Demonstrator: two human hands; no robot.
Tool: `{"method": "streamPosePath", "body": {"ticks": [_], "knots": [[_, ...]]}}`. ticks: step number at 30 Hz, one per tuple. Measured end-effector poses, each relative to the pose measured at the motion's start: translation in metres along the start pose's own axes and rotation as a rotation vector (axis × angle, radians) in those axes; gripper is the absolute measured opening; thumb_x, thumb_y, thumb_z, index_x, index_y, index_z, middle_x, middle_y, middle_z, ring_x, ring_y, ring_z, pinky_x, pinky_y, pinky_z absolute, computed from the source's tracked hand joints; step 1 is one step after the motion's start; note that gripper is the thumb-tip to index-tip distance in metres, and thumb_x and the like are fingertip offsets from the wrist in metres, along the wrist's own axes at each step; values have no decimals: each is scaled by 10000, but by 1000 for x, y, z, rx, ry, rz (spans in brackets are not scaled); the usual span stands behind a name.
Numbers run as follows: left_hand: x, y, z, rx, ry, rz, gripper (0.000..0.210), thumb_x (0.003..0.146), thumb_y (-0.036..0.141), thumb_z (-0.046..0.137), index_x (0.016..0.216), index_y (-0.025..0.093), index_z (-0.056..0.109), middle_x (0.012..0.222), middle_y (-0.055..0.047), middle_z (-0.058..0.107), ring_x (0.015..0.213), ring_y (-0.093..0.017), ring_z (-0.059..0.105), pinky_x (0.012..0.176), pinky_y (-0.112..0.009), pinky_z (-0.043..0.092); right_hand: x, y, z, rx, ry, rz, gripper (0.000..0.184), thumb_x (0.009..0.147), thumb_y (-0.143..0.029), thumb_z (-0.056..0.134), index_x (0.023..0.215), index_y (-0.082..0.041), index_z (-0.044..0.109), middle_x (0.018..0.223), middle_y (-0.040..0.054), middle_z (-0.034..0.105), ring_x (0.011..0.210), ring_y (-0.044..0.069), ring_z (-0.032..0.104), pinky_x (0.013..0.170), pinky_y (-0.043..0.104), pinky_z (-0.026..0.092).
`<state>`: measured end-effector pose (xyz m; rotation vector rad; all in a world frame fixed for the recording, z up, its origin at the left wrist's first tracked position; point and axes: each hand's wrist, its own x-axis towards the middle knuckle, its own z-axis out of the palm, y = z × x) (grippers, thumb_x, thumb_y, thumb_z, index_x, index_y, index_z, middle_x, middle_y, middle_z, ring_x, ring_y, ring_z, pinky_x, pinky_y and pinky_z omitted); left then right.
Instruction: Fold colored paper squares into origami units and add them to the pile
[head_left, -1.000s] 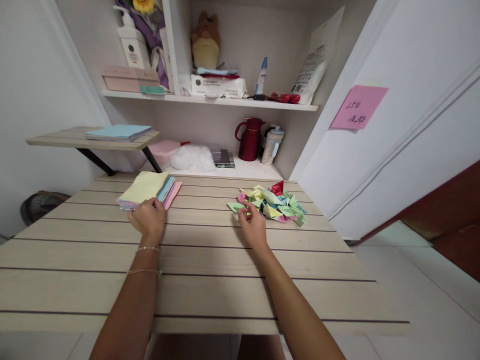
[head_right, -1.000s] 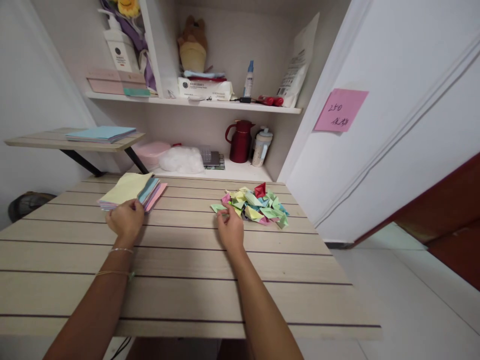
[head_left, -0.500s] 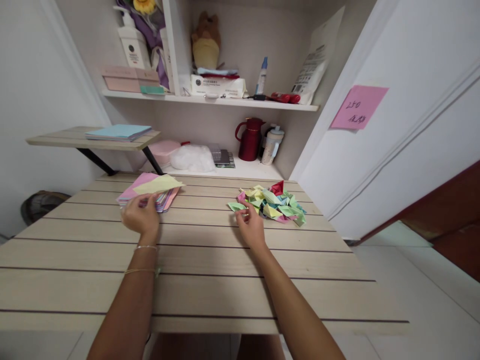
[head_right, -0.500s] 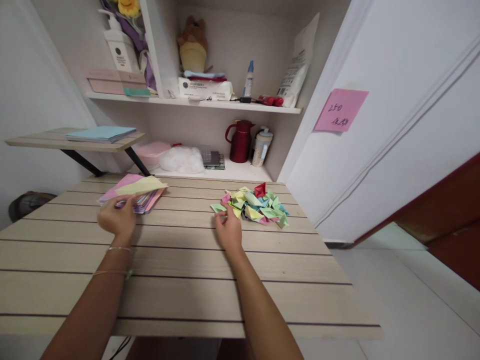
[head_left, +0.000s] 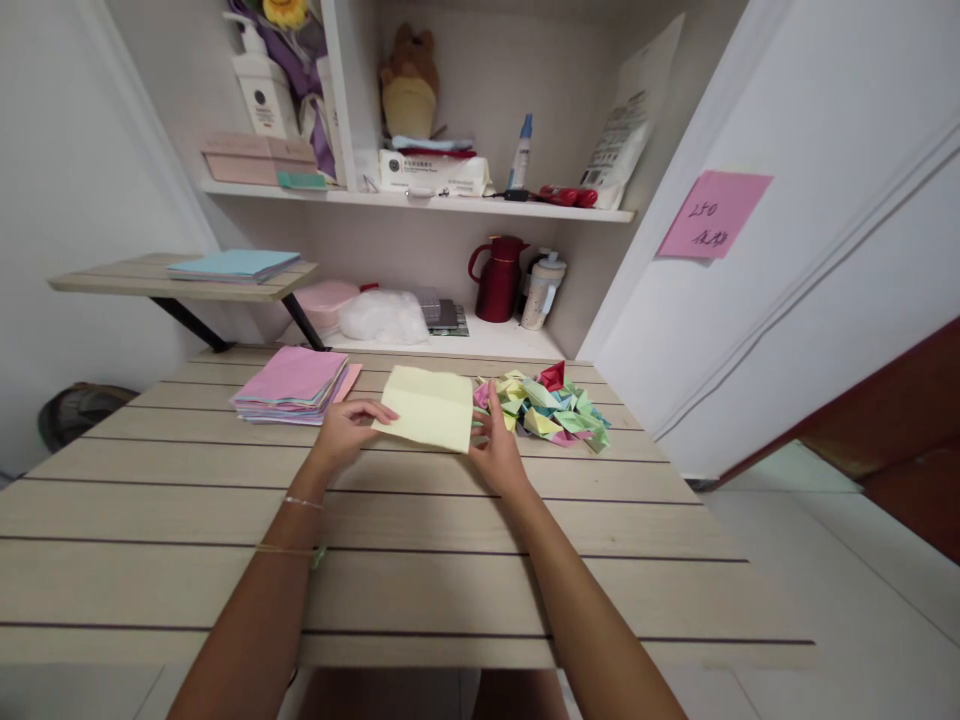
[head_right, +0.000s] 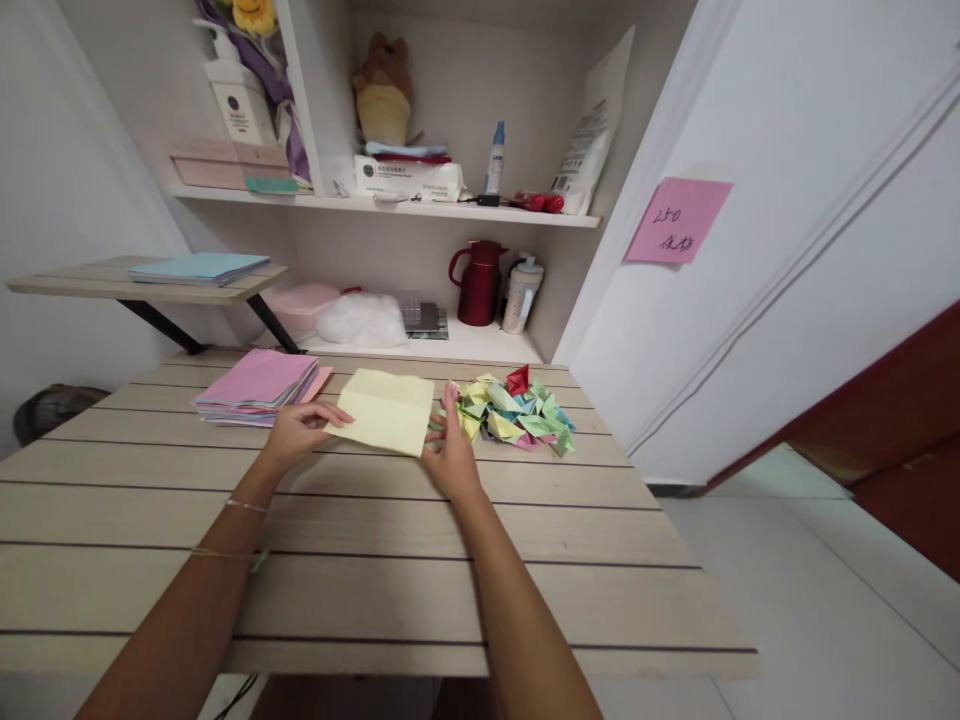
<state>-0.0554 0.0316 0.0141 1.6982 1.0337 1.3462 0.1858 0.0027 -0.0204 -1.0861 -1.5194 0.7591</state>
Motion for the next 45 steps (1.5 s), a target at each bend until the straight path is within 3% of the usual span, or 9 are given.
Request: {"method": "streamPosePath", "body": {"ticks": [4, 6, 12, 17, 22, 26, 33, 38, 45], "knots": [[0, -2, 3, -53, -123, -66, 141, 506, 242, 752, 597, 166, 675, 696, -88, 682, 709, -209, 636, 761, -362, 504, 2, 2, -3, 2, -59, -83, 501, 669, -216, 639, 1164, -230, 559, 1115, 77, 602, 937, 203, 590, 718, 298, 515], [0, -1, 6, -110, -101, -62, 237, 495, 240, 764, 705, 162, 689, 857, -102, 685, 828, -215, 631, 821, -353, 485, 3, 4, -2, 48, -67, -69, 354, 663, -222, 641, 1017, -213, 652, 1085, 78, 615, 952, 210, 590, 742, 313, 511], [0, -1, 15, -180, -85, -115, 520, 539, 241, 744, 1041, 188, 618, 1259, -125, 493, 1014, -223, 561, 824, -342, 484, 4, 7, -2, 199, -25, 25, 319, 655, -222, 637, 971, -191, 669, 986, 74, 656, 891, 216, 614, 724, 331, 513], [0, -3, 21, 40, -124, 61, 209, 577, 248, 728, 765, 162, 702, 1086, -126, 600, 1050, -240, 534, 888, -334, 433, 3, 5, -6, 31, -10, -14, 142, 685, -237, 614, 775, -193, 715, 968, 77, 629, 917, 226, 576, 746, 341, 481], [-2, -2, 31, -64, -12, -123, 270, 614, 326, 708, 791, 127, 667, 725, -67, 681, 692, -192, 624, 625, -277, 492, 2, -1, -3, 83, 18, 61, 166, 704, -326, 621, 749, -183, 694, 908, 67, 625, 856, 216, 576, 696, 310, 461], [-6, -1, 38, -322, -43, -239, 404, 618, 324, 711, 957, 127, 615, 752, -60, 693, 648, -183, 630, 605, -284, 490, 2, -5, 0, 505, -78, 229, 363, 720, -350, 611, 1058, -217, 590, 697, 1, 648, 609, 166, 591, 608, 301, 467], [-5, -6, 35, -575, -13, -309, 232, 598, 281, 707, 774, 140, 654, 723, -36, 669, 642, -151, 610, 609, -239, 458, 5, -5, -2, 690, 54, 334, 133, 610, -211, 633, 730, -161, 656, 661, -4, 656, 587, 140, 578, 564, 235, 432], [-2, -9, 33, -675, 58, -252, 109, 623, 242, 666, 611, 148, 612, 593, -5, 590, 592, -115, 558, 591, -215, 445, 6, -4, -5, 827, 57, 334, 223, 585, -149, 534, 759, -161, 672, 698, 7, 668, 641, 148, 587, 570, 229, 439], [-4, -11, 34, -720, -8, -284, 273, 600, 180, 648, 869, 145, 631, 796, -51, 665, 723, -167, 616, 697, -300, 477, 5, -7, -6, 900, -70, 287, 238, 619, -190, 569, 835, -194, 669, 792, 20, 684, 621, 139, 595, 505, 225, 430]]}}
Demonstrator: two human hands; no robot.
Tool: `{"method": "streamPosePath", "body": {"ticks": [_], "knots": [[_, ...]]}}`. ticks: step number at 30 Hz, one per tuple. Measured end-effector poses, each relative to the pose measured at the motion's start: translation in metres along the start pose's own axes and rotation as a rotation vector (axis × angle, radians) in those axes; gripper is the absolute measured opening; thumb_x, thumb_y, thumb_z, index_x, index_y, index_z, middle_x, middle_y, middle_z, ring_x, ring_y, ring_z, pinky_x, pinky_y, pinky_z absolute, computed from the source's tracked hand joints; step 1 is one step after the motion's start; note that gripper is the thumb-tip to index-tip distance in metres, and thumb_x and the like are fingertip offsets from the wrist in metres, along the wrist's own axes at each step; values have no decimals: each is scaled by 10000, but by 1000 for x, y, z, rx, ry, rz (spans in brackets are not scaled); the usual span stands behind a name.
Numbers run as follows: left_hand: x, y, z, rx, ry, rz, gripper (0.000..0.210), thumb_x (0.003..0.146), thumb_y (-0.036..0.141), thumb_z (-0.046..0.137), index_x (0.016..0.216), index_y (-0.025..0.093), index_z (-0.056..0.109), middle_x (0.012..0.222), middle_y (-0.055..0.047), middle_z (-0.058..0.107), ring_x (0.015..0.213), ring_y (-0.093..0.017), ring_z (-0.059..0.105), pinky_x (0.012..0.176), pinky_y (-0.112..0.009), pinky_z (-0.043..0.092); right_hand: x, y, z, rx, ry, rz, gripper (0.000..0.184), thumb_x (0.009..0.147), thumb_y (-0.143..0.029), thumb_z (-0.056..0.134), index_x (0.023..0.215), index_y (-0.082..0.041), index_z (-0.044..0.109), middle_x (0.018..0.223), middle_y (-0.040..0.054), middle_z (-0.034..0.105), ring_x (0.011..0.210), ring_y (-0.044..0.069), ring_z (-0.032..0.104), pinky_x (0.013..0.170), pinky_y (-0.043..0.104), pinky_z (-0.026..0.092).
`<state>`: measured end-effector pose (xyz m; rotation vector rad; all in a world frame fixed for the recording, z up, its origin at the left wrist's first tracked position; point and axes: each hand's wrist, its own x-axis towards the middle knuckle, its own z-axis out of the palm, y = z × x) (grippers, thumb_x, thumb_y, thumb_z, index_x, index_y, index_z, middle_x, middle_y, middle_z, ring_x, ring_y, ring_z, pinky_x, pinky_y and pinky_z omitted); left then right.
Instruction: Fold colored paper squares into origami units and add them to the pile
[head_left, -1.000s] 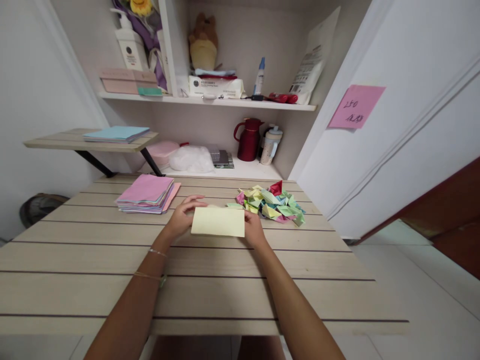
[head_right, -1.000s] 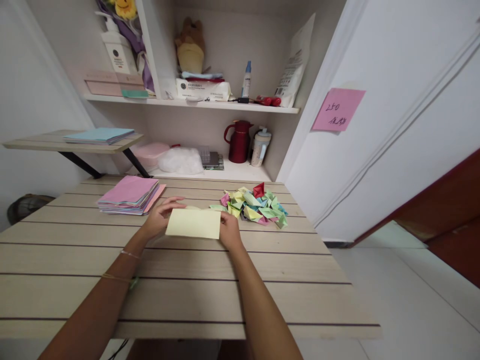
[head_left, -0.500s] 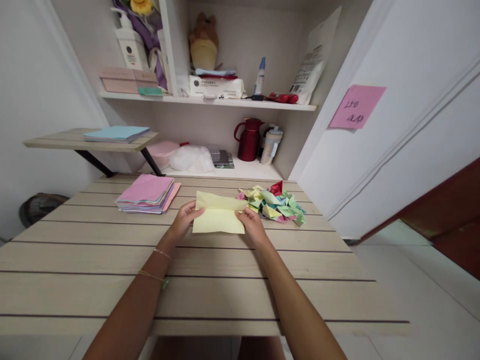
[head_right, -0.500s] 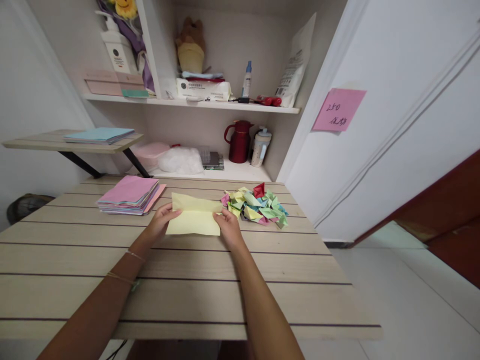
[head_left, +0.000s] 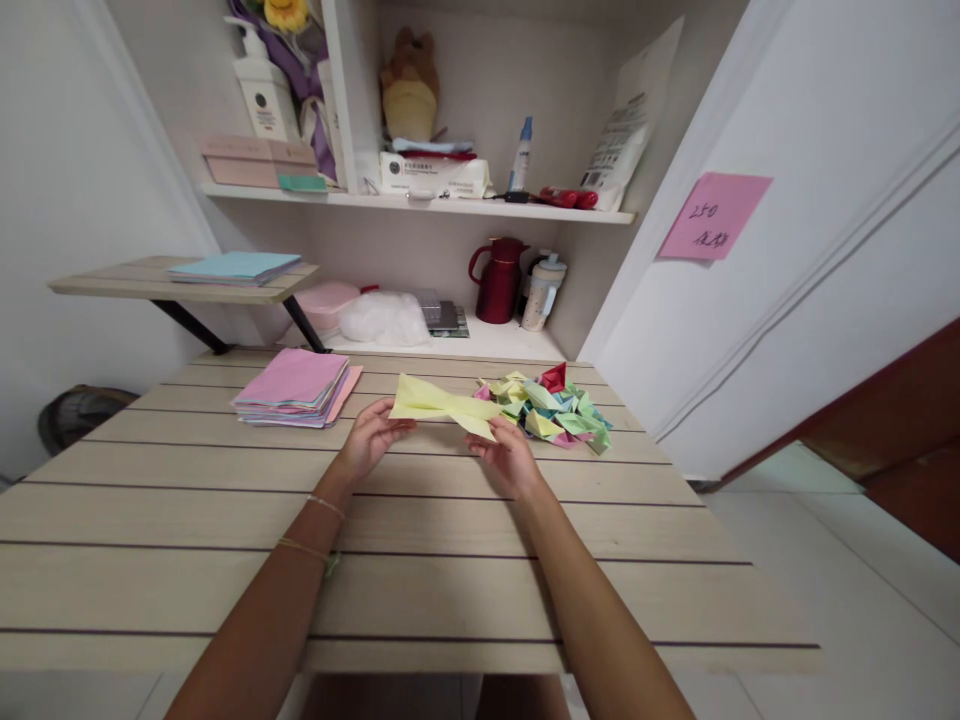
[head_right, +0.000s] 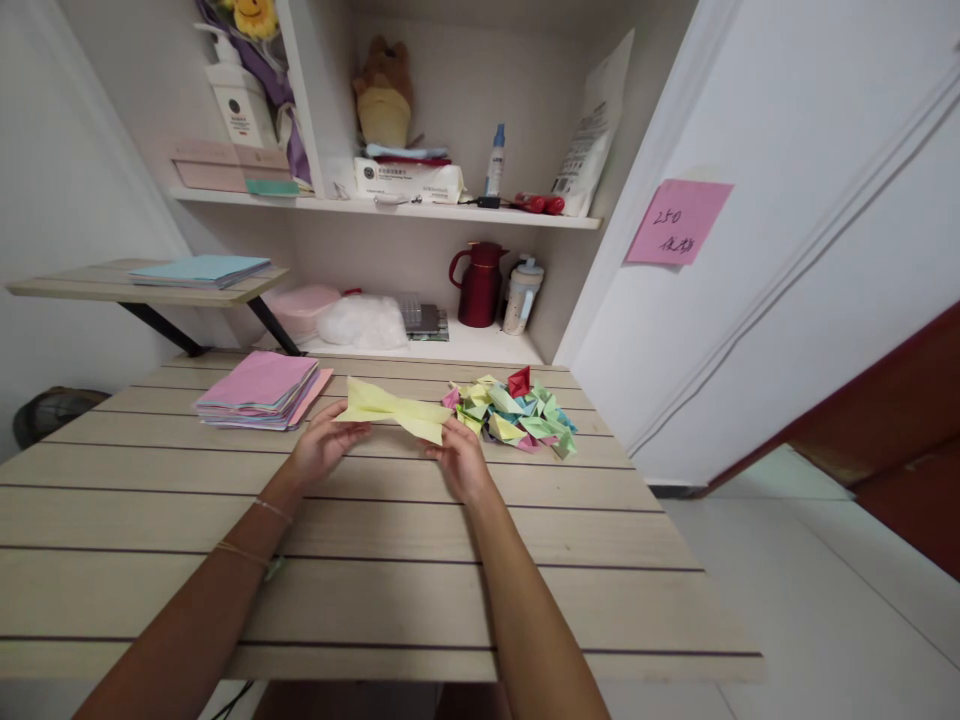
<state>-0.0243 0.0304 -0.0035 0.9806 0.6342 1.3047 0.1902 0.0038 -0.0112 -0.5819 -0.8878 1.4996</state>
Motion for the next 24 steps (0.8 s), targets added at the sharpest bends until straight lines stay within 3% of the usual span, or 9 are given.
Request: {"method": "streamPosePath", "body": {"ticks": [4, 6, 10, 13, 16, 18, 20, 22, 24], "knots": [[3, -7, 0, 116, 44, 9, 256, 576, 175, 720, 814, 138, 633, 718, -21, 652, 622, -99, 585, 639, -223, 470, 1, 2, 2, -210, 27, 46, 236, 672, -325, 658, 866, -191, 665, 938, 57, 677, 588, 110, 602, 457, 195, 385], [4, -10, 2, 155, 110, 14, 231, 569, 206, 739, 757, 120, 635, 692, -21, 650, 586, -90, 572, 599, -207, 468, 2, 5, 2, -308, 37, 78, 263, 709, -408, 630, 806, -166, 668, 913, 79, 681, 575, 112, 611, 446, 190, 373], [3, -16, 12, 142, 198, -8, 332, 584, 258, 741, 860, 104, 640, 857, -80, 679, 710, -149, 620, 646, -249, 501, 3, 14, 1, -386, 11, 120, 358, 720, -488, 597, 781, -142, 669, 818, 92, 688, 560, 123, 618, 441, 189, 370], [0, -19, 21, 115, 190, -48, 418, 576, 244, 749, 950, 110, 619, 910, -99, 680, 760, -181, 637, 671, -281, 522, 3, 18, 1, -413, -26, 133, 373, 726, -495, 587, 781, -134, 666, 825, 101, 686, 556, 113, 602, 449, 189, 380], [0, -21, 24, 113, 162, -104, 424, 582, 241, 748, 956, 100, 610, 833, -102, 690, 642, -164, 644, 604, -267, 533, 2, 17, 2, -424, -36, 107, 374, 727, -476, 593, 898, -146, 638, 845, 91, 676, 570, 113, 593, 459, 190, 394], [0, -20, 23, 124, 176, -133, 370, 586, 239, 747, 902, 97, 620, 752, -82, 688, 535, -130, 619, 540, -235, 523, 0, 14, 4, -435, -23, 32, 514, 690, -431, 646, 1134, -198, 529, 906, 72, 660, 592, 113, 587, 476, 195, 412], [1, -19, 19, 129, 190, -153, 316, 580, 226, 750, 847, 105, 630, 704, -60, 680, 475, -102, 587, 491, -207, 504, -3, 9, 5, -486, 11, -91, 819, 605, -357, 731, 1313, -261, 330, 1026, 69, 618, 635, 113, 575, 514, 206, 436], [2, -17, 15, 119, 187, -166, 284, 575, 210, 752, 817, 116, 637, 697, -48, 676, 461, -88, 569, 467, -193, 489, -6, 5, 6, -601, 7, -192, 1028, 486, -283, 803, 1357, -267, 257, 1153, 91, 545, 713, 133, 564, 563, 225, 453], [3, -16, 11, 109, 174, -179, 265, 574, 200, 750, 803, 120, 641, 689, -41, 672, 457, -82, 555, 455, -186, 474, -8, 2, 7, -720, -56, -219, 1067, 441, -250, 819, 1360, -251, 278, 1151, 92, 538, 734, 151, 552, 594, 244, 459]]}}
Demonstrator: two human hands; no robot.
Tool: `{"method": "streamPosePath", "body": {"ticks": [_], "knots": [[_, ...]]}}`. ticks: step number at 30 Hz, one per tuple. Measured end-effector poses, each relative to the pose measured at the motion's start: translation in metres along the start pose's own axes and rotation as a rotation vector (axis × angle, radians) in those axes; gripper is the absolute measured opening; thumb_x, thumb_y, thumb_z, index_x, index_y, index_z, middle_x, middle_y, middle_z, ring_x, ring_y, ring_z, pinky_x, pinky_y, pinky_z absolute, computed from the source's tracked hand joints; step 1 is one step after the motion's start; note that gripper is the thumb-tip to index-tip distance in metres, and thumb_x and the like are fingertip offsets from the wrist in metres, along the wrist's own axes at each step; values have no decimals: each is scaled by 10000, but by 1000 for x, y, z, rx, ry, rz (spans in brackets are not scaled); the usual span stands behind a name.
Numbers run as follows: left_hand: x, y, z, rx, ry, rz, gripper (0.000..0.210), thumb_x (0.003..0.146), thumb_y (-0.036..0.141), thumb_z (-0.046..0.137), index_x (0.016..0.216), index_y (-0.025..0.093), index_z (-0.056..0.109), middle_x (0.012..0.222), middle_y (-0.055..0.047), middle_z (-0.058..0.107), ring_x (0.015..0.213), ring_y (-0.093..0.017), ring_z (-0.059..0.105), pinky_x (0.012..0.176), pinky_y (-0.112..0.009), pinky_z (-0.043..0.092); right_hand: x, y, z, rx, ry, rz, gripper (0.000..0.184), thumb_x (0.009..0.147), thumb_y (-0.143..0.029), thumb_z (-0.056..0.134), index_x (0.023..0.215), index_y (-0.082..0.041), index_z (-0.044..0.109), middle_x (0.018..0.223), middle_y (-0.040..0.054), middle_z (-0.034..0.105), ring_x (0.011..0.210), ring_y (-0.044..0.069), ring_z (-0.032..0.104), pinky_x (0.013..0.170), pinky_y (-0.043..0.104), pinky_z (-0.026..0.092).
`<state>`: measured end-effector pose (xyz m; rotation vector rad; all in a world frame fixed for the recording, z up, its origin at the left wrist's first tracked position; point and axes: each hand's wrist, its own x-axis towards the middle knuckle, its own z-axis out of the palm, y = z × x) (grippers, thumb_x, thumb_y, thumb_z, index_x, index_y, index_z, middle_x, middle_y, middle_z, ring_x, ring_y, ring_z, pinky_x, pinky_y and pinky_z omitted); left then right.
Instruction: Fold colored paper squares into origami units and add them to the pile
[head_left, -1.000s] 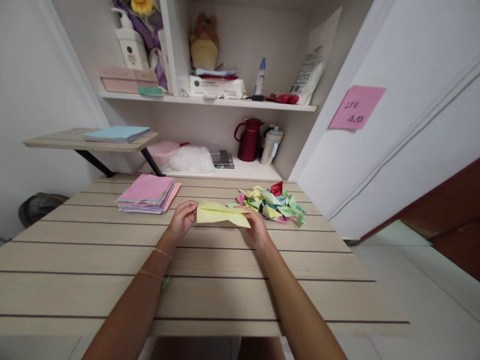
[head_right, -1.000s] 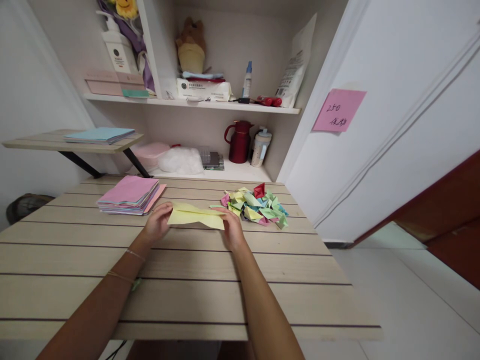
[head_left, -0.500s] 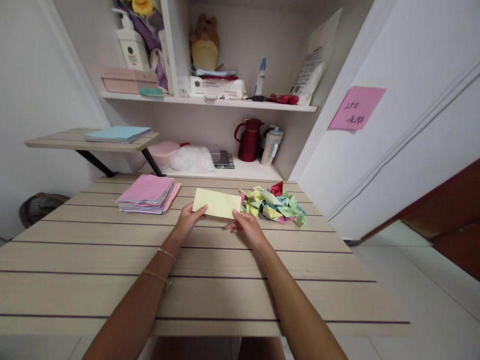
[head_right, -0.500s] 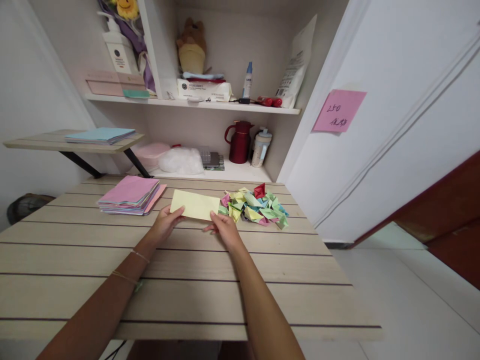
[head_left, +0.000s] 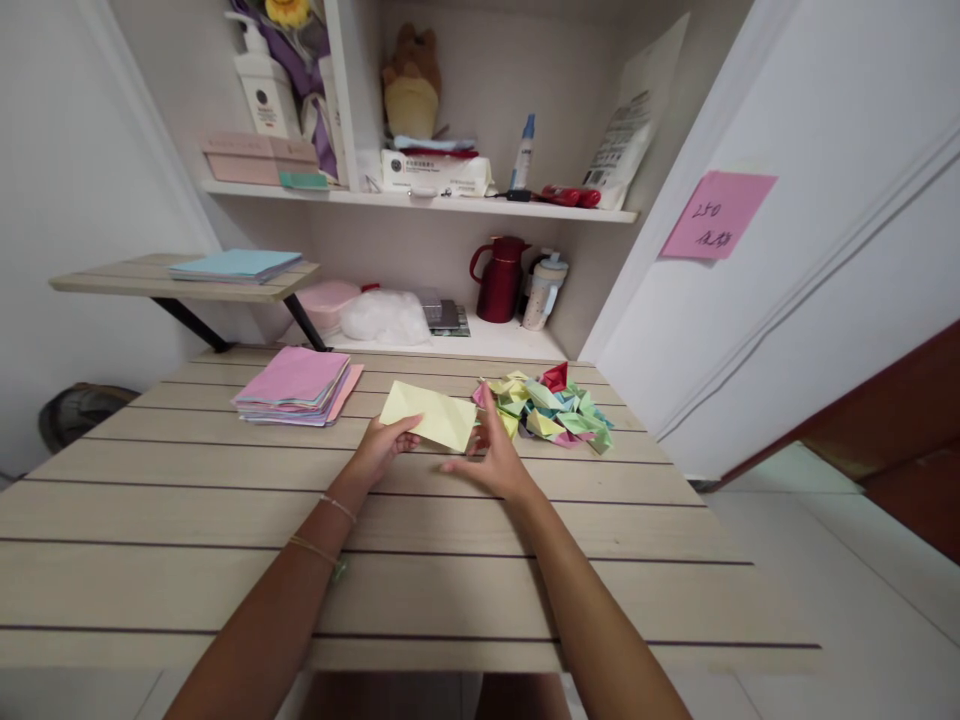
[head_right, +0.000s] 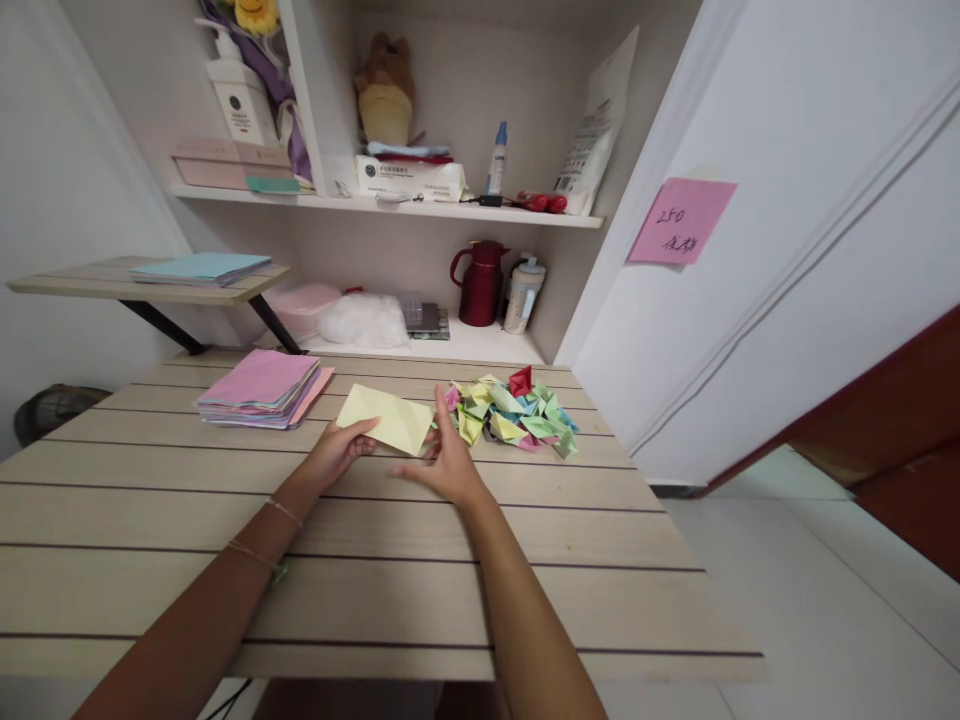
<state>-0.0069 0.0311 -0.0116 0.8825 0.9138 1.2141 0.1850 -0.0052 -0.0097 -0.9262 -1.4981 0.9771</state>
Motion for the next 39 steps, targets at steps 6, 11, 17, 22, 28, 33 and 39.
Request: {"method": "streamPosePath", "body": {"ticks": [6, 11, 17, 22, 28, 33, 39], "knots": [[1, 1, -3, -2, -55, -10, 241, 606, 237, 726, 779, 96, 635, 596, -12, 631, 433, -51, 513, 423, -154, 393, 1, 5, -1, -213, -120, -146, 498, 684, -269, 657, 1172, -243, 565, 1044, 72, 620, 681, 159, 536, 598, 279, 448], [-2, -2, 4, 70, -82, -37, 315, 615, 263, 711, 868, 100, 618, 660, -36, 648, 490, -101, 564, 451, -199, 437, 3, 12, -1, -240, -120, -153, 314, 735, -252, 595, 1044, -248, 653, 873, 52, 675, 707, 178, 571, 614, 284, 443], [-4, -5, 8, 142, -72, -16, 343, 590, 217, 729, 890, 101, 609, 771, -66, 663, 556, -130, 591, 435, -204, 451, 4, 10, 2, -114, -17, -42, 178, 706, -326, 637, 812, -197, 699, 783, 44, 678, 682, 170, 590, 605, 266, 449], [-11, -4, 14, 161, -204, -47, 393, 580, 284, 746, 897, 98, 605, 725, -78, 672, 537, -143, 607, 529, -269, 507, 6, 11, 3, 58, 127, 149, 240, 671, -399, 663, 683, -162, 629, 554, -3, 606, 499, 129, 545, 505, 244, 438], [-11, -9, 22, 190, -175, 16, 414, 531, 253, 777, 876, 103, 605, 737, -82, 686, 553, -146, 621, 552, -268, 510, 9, 12, 3, 330, 222, 223, 288, 597, -380, 724, 743, -171, 590, 602, -10, 617, 510, 123, 578, 517, 250, 487], [-6, -11, 21, 192, -97, 65, 315, 572, 295, 747, 786, 103, 617, 652, -57, 671, 540, -134, 613, 557, -256, 508, 8, 11, 4, 398, 207, 215, 470, 611, -339, 726, 1007, -195, 519, 638, -16, 654, 559, 140, 630, 570, 274, 522], [-5, -6, 16, 204, -33, 125, 237, 624, 330, 708, 696, 127, 610, 429, 33, 552, 375, -68, 489, 411, -170, 408, 5, 19, 9, 424, -48, 303, 447, 616, -339, 725, 993, -170, 555, 714, 28, 688, 600, 159, 659, 598, 282, 524]]}}
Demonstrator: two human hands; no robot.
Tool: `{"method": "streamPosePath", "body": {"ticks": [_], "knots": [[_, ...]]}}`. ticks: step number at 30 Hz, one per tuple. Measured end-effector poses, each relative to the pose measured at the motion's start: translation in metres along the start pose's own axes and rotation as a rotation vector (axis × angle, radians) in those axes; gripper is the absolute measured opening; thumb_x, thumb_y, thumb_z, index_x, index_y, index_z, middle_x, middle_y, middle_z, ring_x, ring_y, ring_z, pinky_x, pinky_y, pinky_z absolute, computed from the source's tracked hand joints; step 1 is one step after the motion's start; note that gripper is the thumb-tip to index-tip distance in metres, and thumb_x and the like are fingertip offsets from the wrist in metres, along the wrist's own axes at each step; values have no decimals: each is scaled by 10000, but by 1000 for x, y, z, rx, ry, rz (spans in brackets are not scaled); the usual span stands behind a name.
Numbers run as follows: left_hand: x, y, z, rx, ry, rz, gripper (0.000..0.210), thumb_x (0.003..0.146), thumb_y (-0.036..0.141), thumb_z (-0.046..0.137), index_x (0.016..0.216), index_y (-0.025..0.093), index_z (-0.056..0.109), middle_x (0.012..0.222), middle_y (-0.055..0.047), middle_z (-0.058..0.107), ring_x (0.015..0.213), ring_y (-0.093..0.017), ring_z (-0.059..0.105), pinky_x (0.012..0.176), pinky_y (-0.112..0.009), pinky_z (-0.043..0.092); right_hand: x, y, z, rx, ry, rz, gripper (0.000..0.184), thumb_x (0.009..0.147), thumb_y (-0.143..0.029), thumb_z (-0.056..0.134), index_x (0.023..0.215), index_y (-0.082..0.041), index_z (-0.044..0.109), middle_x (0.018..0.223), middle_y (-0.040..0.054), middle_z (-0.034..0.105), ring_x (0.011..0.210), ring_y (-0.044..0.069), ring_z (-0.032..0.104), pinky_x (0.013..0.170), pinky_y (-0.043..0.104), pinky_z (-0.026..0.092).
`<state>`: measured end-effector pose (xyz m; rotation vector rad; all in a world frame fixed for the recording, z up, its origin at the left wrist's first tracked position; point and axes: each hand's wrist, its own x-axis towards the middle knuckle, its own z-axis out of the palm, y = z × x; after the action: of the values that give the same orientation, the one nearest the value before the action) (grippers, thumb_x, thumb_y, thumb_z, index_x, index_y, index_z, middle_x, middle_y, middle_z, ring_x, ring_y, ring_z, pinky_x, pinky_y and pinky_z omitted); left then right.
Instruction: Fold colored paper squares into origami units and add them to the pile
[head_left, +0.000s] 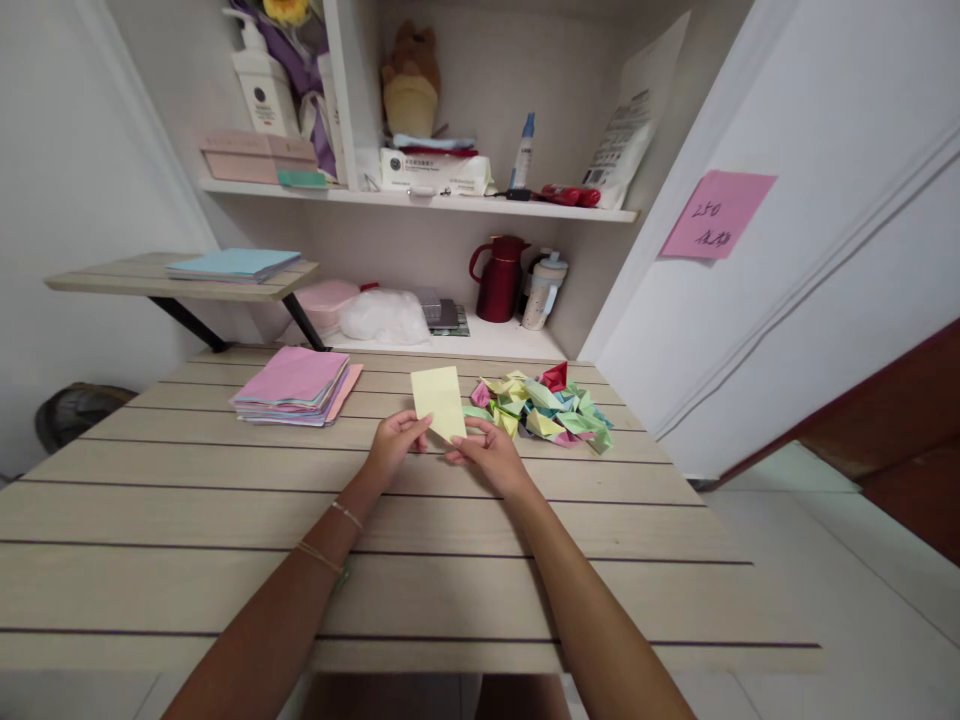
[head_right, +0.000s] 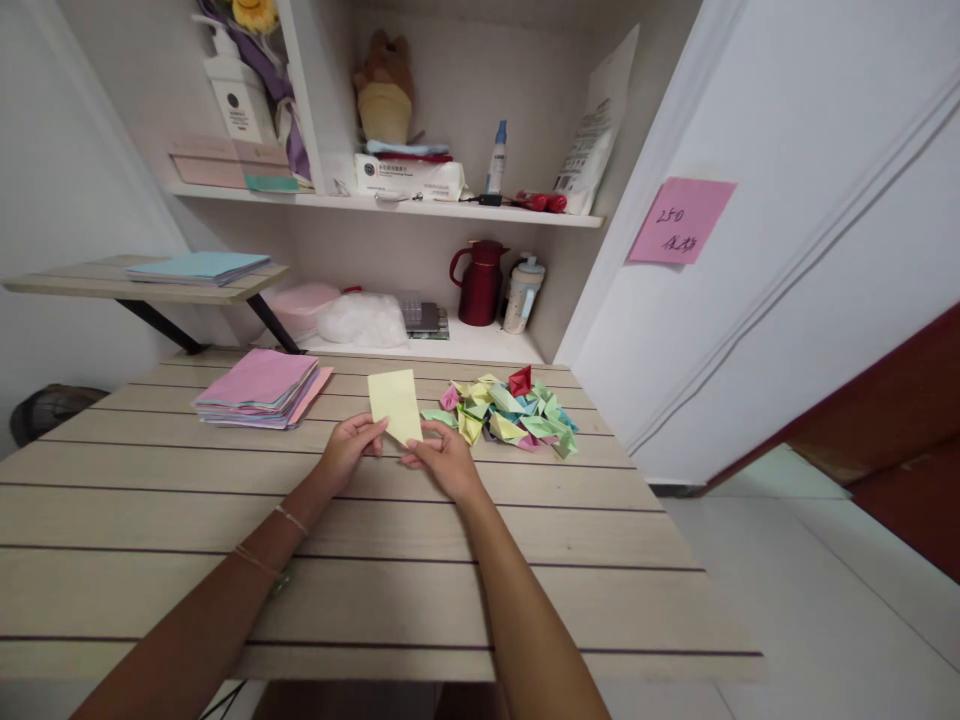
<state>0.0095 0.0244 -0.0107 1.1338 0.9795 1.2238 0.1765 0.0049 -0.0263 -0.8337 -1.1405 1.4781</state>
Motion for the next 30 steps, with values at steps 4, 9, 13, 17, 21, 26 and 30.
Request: {"method": "streamPosePath", "body": {"ticks": [4, 9, 13, 17, 21, 26, 30], "knots": [[-2, 2, -1, -55, -35, -53, 264, 666, 375, 671, 737, 135, 587, 423, 15, 577, 351, -91, 513, 372, -169, 387, -1, 5, 1, -115, -137, 46, 396, 655, -381, 686, 963, -150, 593, 705, 32, 682, 583, 153, 653, 539, 248, 504], [-3, 6, 2, -254, -35, -63, 317, 729, 414, 605, 831, 115, 590, 780, -128, 702, 661, -186, 668, 637, -294, 523, -2, 5, -4, -335, 67, -128, 629, 639, -355, 703, 1204, -215, 464, 679, -4, 649, 426, 107, 566, 397, 207, 416], [2, 3, -2, -253, 27, -36, 372, 700, 417, 633, 875, 89, 631, 846, -145, 698, 749, -202, 665, 693, -306, 518, -5, -1, -9, -462, 135, -204, 816, 631, -302, 709, 1334, -243, 299, 635, -36, 622, 397, 92, 507, 430, 215, 418], [5, -2, -6, -122, 107, 3, 341, 556, 272, 761, 837, 106, 666, 863, -104, 700, 745, -170, 650, 670, -250, 509, -7, -9, -8, -534, 105, -274, 837, 602, -262, 721, 1336, -255, 319, 671, -23, 626, 417, 98, 487, 439, 214, 392], [4, -3, -6, -30, 119, 21, 316, 538, 274, 762, 802, 117, 684, 803, -87, 703, 711, -170, 642, 646, -256, 504, -8, -12, -7, -675, -22, -340, 636, 612, -227, 705, 1214, -264, 505, 677, -12, 641, 454, 107, 480, 488, 224, 393], [2, -1, -4, 52, 126, 55, 318, 526, 276, 762, 791, 115, 691, 745, -83, 701, 674, -172, 637, 629, -253, 491, -7, -12, -8, -753, -3, -382, 520, 658, -215, 655, 1160, -267, 529, 1003, 37, 650, 496, 94, 520, 512, 222, 424], [3, -2, -4, 55, 133, 60, 357, 524, 294, 760, 818, 108, 682, 752, -84, 696, 668, -173, 634, 630, -263, 498, -9, -14, -7, -828, -49, -441, 566, 664, -215, 658, 1204, -275, 499, 1120, 48, 608, 616, 121, 587, 565, 233, 462]]}}
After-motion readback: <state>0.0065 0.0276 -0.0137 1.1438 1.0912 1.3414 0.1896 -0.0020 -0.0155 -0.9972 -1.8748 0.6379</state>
